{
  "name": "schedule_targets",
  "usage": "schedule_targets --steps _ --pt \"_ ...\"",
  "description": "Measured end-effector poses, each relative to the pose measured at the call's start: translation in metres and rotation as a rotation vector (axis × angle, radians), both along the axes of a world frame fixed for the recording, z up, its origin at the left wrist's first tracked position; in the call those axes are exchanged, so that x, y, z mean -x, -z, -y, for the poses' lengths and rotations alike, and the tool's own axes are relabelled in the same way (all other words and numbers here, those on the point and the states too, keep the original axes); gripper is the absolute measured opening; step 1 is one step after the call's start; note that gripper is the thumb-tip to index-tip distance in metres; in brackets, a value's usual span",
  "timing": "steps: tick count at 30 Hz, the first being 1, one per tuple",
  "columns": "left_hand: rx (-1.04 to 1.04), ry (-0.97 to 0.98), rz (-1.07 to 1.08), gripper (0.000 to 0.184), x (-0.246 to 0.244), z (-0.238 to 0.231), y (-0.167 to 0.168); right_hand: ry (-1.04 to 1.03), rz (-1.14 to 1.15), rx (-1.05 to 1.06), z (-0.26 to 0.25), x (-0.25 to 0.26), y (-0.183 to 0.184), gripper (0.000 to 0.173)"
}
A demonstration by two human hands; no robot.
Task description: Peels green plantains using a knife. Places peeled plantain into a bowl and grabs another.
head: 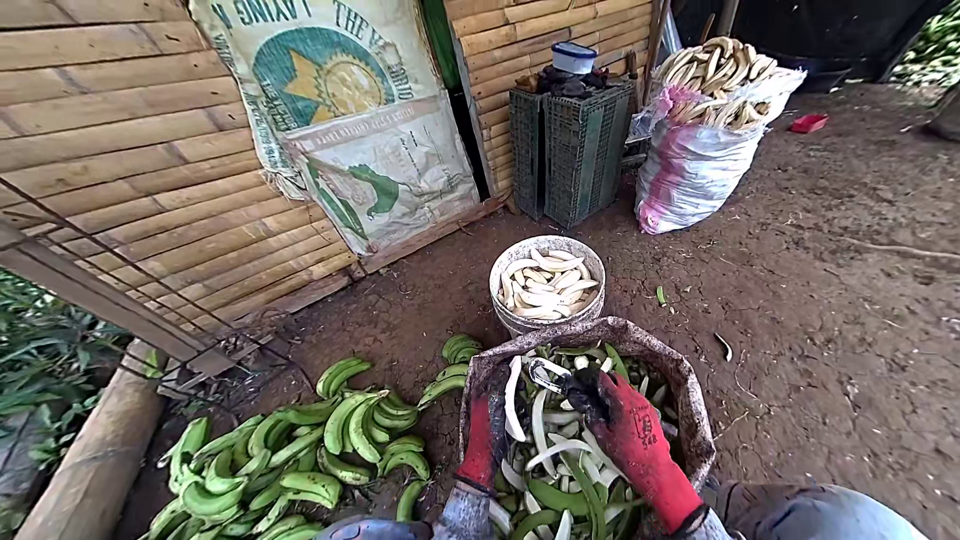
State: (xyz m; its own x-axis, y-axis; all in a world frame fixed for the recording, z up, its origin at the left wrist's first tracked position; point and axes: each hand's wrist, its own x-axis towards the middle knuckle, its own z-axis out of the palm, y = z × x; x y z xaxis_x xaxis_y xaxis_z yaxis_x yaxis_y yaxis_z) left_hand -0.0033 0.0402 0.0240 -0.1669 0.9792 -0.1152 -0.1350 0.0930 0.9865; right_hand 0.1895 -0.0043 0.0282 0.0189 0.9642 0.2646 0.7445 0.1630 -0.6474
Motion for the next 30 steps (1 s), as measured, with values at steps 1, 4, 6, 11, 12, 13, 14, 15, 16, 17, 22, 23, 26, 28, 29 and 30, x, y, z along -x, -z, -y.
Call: schedule_targets --steps 1,4,6,11,12,13,14,15,16,17,22,23,26,28,29,30 --pt "-0.083 0.011 -0.217 0.03 -0.006 -0.015 -0.012 -0.013 0.005 0.017 0.001 -0.003 -0.003 0.037" --pt "-0.211 0.108 -0.711 0.043 -0.03 -0.081 -0.04 -0.022 0.031 -0.007 0.003 -0.006 -0.002 0.037" --pt "-0.266 0.252 -0.87 0.048 -0.051 -0.138 -0.044 -0.028 0.06 -0.017 0.004 -0.005 -0.002 0.037" --pt "-0.191 0.453 -1.293 0.05 -0.078 -0.241 0.015 -0.066 0.149 0.038 0.006 -0.011 -0.004 0.036" --pt "-0.108 0.52 -1.375 0.054 -0.075 -0.243 0.027 -0.071 0.153 0.062 0.005 -0.012 -0.005 0.036" --pt "-0.055 0.611 -1.428 0.055 -0.074 -0.239 0.033 -0.077 0.166 0.107 0.003 -0.014 -0.005 0.037" --pt "-0.026 0.707 -1.46 0.053 -0.072 -0.234 0.029 -0.079 0.187 0.143 0.001 -0.016 -0.005 0.038" --pt "0.004 0.806 -1.476 0.05 -0.068 -0.226 0.015 -0.08 0.205 0.169 0.001 -0.016 -0.003 0.039" --pt "0.043 0.892 -1.484 0.047 -0.063 -0.217 -0.007 -0.081 0.222 0.18 0.0 -0.014 -0.001 0.039" --pt "0.104 0.979 -1.462 0.044 -0.056 -0.207 -0.038 -0.093 0.228 0.198 0.0 -0.011 0.0 0.038" --pt "-0.292 0.943 -1.356 0.042 0.04 -0.189 -0.089 -0.317 0.297 0.642 0.006 0.01 0.007 0.045" --pt "-0.379 0.885 -1.398 0.044 0.067 -0.182 -0.09 -0.356 0.327 0.702 0.011 0.016 0.013 0.051" --pt "-0.309 0.721 -1.504 0.045 0.167 -0.134 -0.082 -0.322 0.46 0.689 0.017 0.034 0.044 0.066" --pt "-0.138 0.551 -1.468 0.043 0.247 -0.097 -0.041 -0.259 0.497 0.625 0.004 0.036 0.062 0.07" --pt "-0.017 0.458 -1.42 0.039 0.282 -0.079 -0.018 -0.228 0.505 0.591 -0.006 0.036 0.068 0.072" --pt "0.174 0.393 -1.36 0.038 0.315 -0.064 0.005 -0.196 0.509 0.551 -0.018 0.034 0.072 0.072"
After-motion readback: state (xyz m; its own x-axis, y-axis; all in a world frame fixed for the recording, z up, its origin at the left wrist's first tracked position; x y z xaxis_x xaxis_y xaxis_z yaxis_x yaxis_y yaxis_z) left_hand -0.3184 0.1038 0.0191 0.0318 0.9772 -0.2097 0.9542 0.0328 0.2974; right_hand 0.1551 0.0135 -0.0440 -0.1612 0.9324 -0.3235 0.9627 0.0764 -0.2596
